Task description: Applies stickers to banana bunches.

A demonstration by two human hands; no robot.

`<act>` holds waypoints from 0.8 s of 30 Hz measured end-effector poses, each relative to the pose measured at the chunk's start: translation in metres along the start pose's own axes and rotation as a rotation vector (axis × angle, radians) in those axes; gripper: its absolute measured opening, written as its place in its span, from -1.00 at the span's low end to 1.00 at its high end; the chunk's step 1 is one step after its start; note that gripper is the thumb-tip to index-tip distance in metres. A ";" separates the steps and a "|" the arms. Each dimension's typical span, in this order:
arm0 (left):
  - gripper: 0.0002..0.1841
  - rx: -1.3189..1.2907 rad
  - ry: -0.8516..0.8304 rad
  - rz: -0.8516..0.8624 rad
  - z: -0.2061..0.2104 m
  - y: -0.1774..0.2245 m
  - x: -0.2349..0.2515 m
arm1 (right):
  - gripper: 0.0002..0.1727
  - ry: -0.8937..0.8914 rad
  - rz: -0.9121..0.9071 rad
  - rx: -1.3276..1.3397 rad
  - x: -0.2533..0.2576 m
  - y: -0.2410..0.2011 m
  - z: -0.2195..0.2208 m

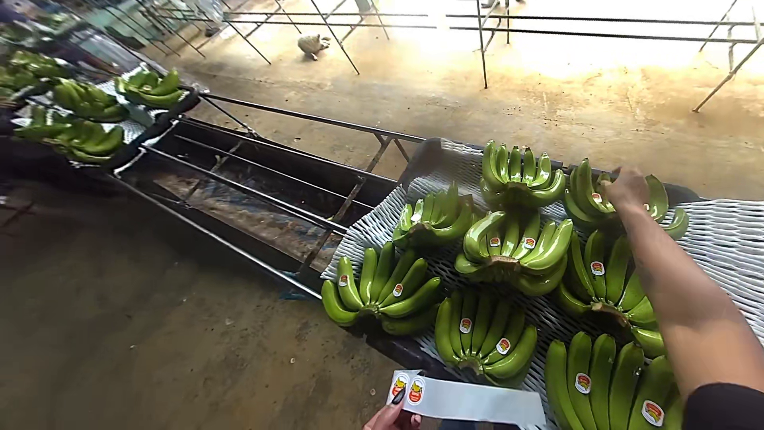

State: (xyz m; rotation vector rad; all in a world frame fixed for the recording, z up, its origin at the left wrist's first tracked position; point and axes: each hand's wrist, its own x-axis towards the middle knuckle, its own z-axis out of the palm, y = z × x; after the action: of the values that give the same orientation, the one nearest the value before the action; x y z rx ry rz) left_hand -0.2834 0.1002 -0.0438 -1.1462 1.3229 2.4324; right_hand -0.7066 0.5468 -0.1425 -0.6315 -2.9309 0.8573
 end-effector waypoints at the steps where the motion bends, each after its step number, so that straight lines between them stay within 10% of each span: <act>1: -0.60 0.036 0.029 0.057 0.003 -0.001 0.000 | -0.51 0.051 -0.131 0.086 -0.011 -0.015 -0.007; 10: -0.83 0.214 -0.064 0.315 0.058 0.028 0.000 | -0.77 -0.658 -1.646 0.626 -0.274 -0.179 -0.022; 17: -0.61 -0.204 -0.364 0.125 0.043 0.024 -0.004 | -0.79 -0.690 -1.842 0.497 -0.320 -0.193 -0.017; 24: -0.61 -0.187 -0.229 -0.126 0.043 0.026 -0.002 | -0.87 -0.509 -1.956 0.497 -0.331 -0.187 -0.020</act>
State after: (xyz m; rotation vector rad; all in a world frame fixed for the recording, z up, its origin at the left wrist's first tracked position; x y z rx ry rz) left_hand -0.3179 0.1181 -0.0118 -0.9225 0.9459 2.5443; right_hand -0.4706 0.2853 0.0013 2.1635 -1.7593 1.0994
